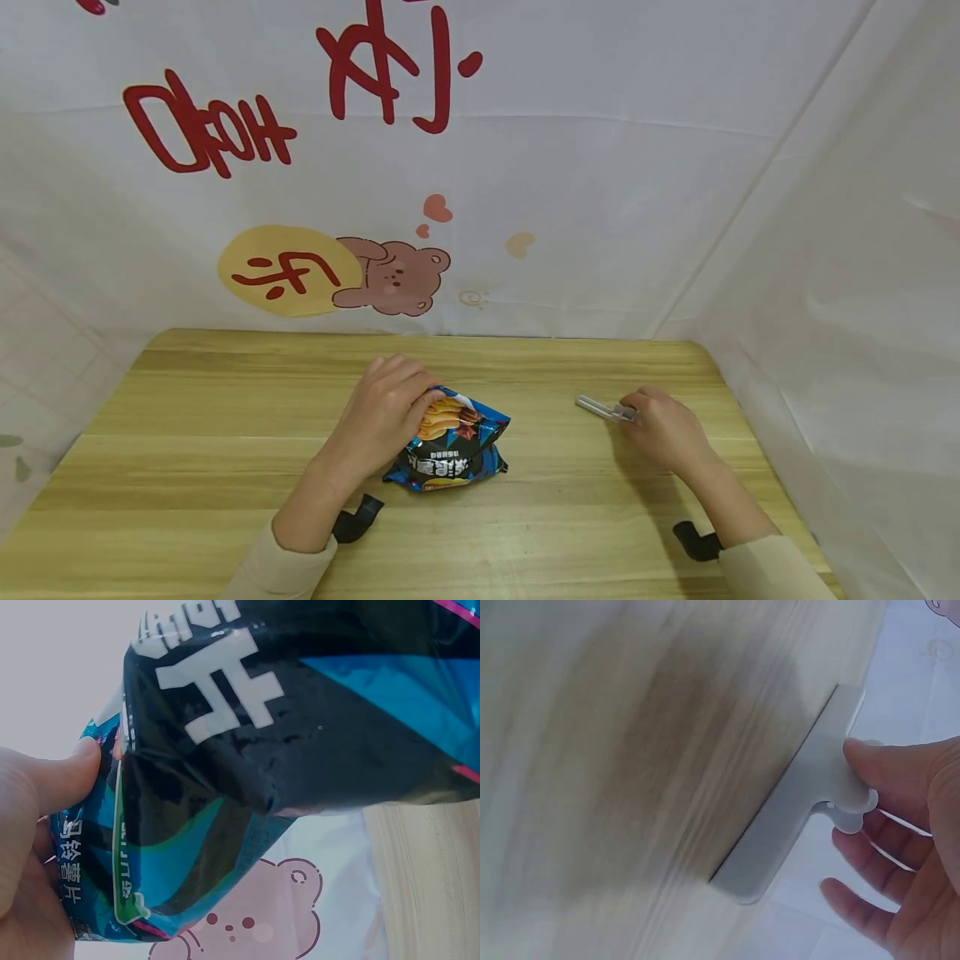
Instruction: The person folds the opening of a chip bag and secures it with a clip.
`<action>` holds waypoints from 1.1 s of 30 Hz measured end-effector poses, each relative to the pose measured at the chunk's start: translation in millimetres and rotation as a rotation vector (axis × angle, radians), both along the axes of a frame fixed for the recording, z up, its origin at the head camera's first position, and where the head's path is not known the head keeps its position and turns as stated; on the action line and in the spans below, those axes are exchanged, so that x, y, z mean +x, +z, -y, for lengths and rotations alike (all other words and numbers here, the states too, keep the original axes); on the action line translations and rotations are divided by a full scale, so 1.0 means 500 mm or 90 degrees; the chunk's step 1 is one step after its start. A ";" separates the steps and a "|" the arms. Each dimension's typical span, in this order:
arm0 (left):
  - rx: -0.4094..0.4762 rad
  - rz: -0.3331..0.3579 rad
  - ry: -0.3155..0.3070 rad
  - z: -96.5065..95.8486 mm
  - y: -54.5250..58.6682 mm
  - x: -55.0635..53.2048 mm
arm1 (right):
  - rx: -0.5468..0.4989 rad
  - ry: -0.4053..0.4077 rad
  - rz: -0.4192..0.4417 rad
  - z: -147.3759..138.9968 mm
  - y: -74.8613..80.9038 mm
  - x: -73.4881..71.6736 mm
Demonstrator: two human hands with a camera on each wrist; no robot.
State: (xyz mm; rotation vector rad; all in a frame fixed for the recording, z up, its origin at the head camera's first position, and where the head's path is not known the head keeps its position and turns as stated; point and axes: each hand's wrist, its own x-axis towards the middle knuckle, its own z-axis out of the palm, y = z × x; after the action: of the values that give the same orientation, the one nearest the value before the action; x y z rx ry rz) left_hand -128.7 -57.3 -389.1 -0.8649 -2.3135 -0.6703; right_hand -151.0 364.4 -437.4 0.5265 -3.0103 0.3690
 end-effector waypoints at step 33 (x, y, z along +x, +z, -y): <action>-0.008 0.008 -0.003 -0.001 0.002 0.000 | -0.180 0.118 -0.217 0.103 0.043 0.033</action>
State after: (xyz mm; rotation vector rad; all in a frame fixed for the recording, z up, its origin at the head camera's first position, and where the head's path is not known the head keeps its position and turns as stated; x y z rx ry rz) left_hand -128.9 -56.9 -388.0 -0.8745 -2.3296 -0.6663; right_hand -134.5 312.9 -415.8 0.7547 -2.5369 0.6316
